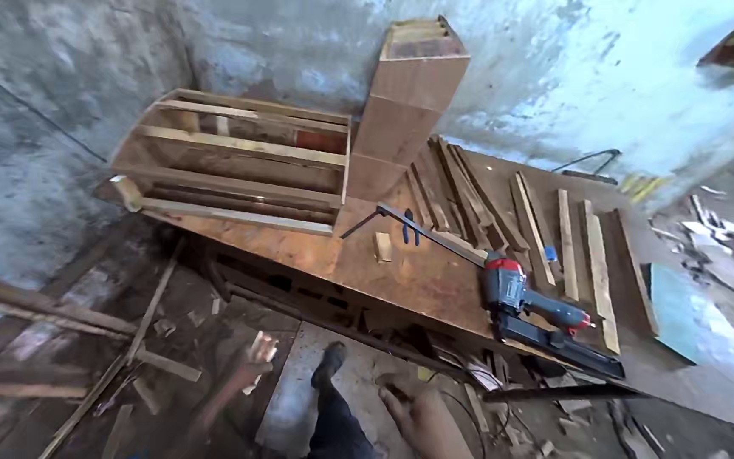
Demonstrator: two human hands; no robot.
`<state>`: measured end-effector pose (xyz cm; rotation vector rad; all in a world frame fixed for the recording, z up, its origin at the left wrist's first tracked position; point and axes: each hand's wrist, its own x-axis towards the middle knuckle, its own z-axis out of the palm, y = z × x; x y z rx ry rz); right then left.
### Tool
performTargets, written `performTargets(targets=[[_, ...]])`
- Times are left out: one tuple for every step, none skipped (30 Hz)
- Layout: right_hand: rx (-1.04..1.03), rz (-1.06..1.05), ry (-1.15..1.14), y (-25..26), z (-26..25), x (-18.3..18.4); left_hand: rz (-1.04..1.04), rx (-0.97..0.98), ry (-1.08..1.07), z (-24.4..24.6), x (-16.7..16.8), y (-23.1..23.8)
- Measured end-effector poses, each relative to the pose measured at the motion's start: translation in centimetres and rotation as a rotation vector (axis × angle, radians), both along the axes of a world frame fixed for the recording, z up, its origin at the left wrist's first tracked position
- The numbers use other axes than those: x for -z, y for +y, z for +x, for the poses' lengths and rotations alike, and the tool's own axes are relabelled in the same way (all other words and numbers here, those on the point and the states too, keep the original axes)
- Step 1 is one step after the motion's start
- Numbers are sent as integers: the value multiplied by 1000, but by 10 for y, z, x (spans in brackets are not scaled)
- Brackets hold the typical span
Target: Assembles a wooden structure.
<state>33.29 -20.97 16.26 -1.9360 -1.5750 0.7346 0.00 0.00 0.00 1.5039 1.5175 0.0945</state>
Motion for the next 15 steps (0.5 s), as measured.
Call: performTargets(targets=[[32, -12, 17, 32, 17, 12, 4, 16, -10, 32, -1, 21], [62, -36, 26, 65, 33, 24, 11, 23, -30, 61, -1, 42], [89, -55, 21, 102, 50, 36, 27, 29, -64, 88, -1, 65], [104, -68, 19, 140, 68, 49, 41, 44, -98, 114, -4, 87], [101, -64, 1, 176, 85, 63, 47, 71, -133, 138, -10, 108], [81, -63, -42, 209, 100, 75, 56, 104, -152, 158, -17, 126], [41, -74, -114, 239, 113, 86, 61, 145, -146, 176, -25, 145], [-7, -100, -209, 267, 127, 95, 74, 178, -128, 194, -33, 165], [-46, -134, -295, 294, 141, 102, 82, 200, -106, 210, -40, 186], [-76, -169, -362, 315, 155, 110, 84, 206, -91, 224, -45, 206], [-95, -211, -408, 331, 169, 118, 78, 199, -84, 235, -46, 222], [-94, -251, -453, 340, 182, 127, 72, 191, -73, 242, -45, 235], [-65, -285, -483, 347, 194, 133, 61, 189, -52, 248, -43, 246], [-5, -319, -499, 354, 203, 132, 58, 195, -26, 252, -43, 256], [79, -360, -484, 361, 211, 125, 59, 213, -4, 257, -44, 265]])
